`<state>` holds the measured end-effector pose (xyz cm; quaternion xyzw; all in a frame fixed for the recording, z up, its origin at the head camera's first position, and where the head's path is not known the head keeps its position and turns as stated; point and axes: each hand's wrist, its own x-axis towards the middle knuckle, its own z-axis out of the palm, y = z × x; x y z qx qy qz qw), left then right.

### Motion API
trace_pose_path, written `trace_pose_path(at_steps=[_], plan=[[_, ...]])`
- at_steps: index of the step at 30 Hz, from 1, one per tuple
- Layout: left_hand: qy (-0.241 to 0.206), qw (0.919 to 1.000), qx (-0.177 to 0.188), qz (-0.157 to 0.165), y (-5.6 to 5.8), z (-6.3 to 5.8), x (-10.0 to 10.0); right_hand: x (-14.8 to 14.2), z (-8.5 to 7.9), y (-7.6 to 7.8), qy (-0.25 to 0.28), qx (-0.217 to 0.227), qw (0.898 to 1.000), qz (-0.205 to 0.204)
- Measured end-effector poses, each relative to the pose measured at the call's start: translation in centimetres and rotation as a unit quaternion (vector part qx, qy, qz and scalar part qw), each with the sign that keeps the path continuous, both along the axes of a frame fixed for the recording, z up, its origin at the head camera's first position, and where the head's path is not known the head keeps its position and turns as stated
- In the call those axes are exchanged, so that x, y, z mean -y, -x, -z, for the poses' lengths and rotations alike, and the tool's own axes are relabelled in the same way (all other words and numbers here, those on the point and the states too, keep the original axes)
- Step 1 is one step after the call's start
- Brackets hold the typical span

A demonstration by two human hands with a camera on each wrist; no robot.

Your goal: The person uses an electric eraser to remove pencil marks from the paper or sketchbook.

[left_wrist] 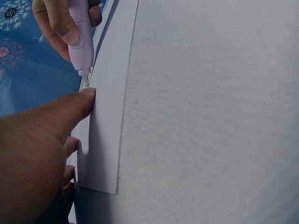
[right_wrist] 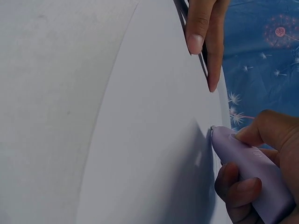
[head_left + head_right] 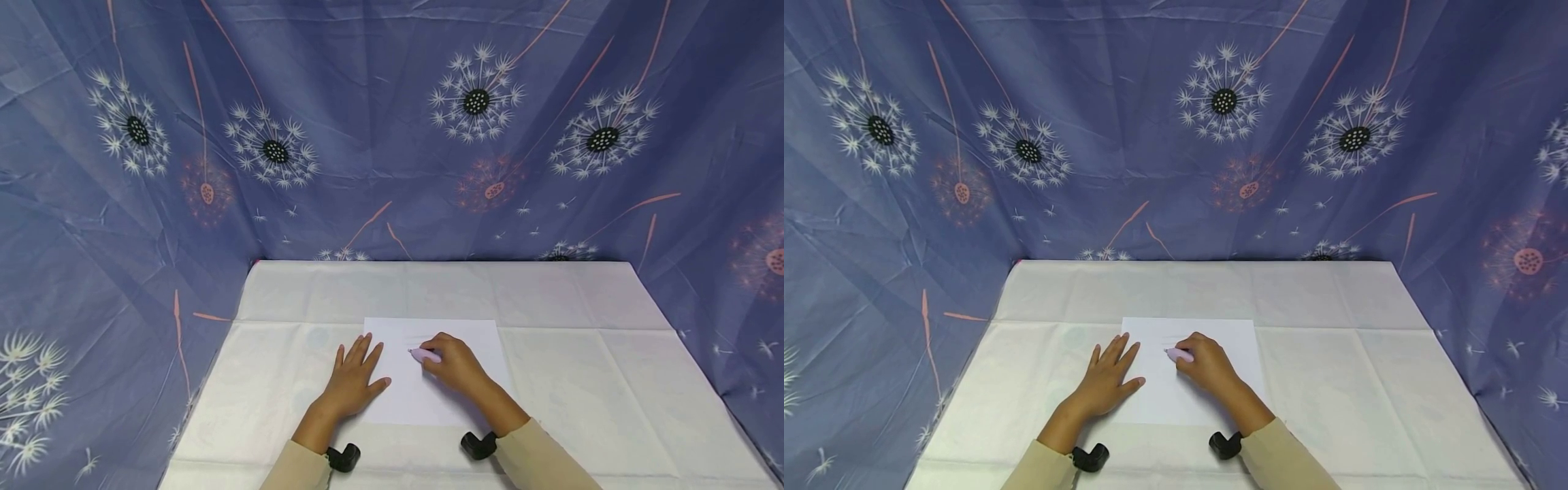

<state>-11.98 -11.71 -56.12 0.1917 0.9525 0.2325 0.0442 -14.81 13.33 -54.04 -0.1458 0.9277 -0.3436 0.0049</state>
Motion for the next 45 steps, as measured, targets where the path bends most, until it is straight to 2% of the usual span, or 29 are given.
trace_pose_path(at_steps=[14, 26, 34, 42, 45], plan=[[-0.027, 0.9995, -0.015, 0.008, -0.3, -0.2, 0.1, 0.4, 0.3, 0.0, 0.01, -0.004, 1.0, -0.014], [0.007, 1.0, 0.001, -0.001, 0.0, -0.2, 0.0, -0.6, 0.5, 0.0, -0.003, -0.015, 1.0, 0.011], [0.007, 1.0, 0.001, 0.0, 0.0, -0.1, 0.0, -0.3, 0.4, 0.0, 0.012, -0.009, 1.0, -0.013], [0.003, 1.0, -0.003, 0.0, 0.0, 0.0, 0.0, -0.6, 0.3, -0.1, -0.004, -0.007, 1.0, 0.018], [-0.01, 0.9999, -0.006, 0.002, 0.0, 0.1, 0.0, -0.7, 0.3, -0.1, -0.002, -0.006, 1.0, 0.013]])
